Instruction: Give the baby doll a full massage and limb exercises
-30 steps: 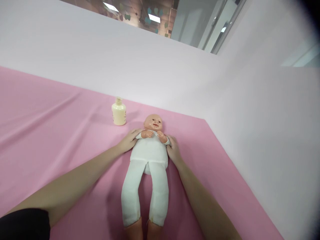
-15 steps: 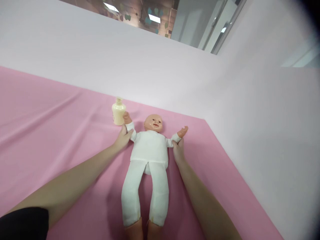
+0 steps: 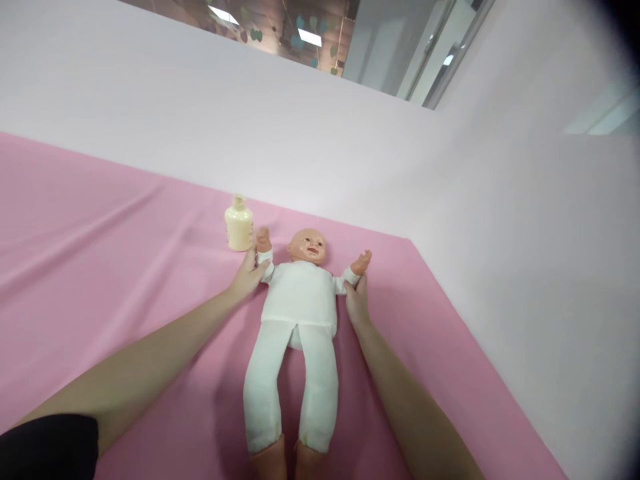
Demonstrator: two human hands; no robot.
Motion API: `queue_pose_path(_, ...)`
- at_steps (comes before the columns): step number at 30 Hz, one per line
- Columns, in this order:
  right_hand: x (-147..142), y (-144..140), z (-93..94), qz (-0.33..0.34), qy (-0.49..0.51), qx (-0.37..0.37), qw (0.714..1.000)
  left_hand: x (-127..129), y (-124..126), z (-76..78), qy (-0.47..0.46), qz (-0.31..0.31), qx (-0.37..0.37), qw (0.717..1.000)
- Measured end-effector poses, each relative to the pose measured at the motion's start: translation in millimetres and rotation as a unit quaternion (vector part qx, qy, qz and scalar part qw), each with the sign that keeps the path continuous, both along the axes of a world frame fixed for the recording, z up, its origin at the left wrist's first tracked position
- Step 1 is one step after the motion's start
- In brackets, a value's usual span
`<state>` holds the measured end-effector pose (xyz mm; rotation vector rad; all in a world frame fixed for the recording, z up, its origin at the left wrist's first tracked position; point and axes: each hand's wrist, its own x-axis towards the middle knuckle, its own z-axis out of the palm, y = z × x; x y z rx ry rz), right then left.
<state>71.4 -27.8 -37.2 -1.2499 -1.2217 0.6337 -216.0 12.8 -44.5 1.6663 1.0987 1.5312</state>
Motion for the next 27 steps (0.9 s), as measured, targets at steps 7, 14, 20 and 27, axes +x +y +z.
queue_pose_path(7,-5,1,-6.3,0.091,-0.137,0.033,0.986,4,-16,14.5,0.228,-0.084,0.022,0.97)
queue_pose_path(14,-4,4,-9.7,0.083,-0.136,0.026,0.987,5,-17,13.1,0.201,-0.073,0.016,0.977)
queue_pose_path(20,-1,5,-9.3,0.014,-0.057,-0.013,0.998,3,-7,1.9,0.071,-0.006,-0.001,0.997)
queue_pose_path(27,11,12,-15.1,-0.02,-0.012,-0.024,0.999,-7,15,-11.9,-0.072,0.088,-0.093,0.989)
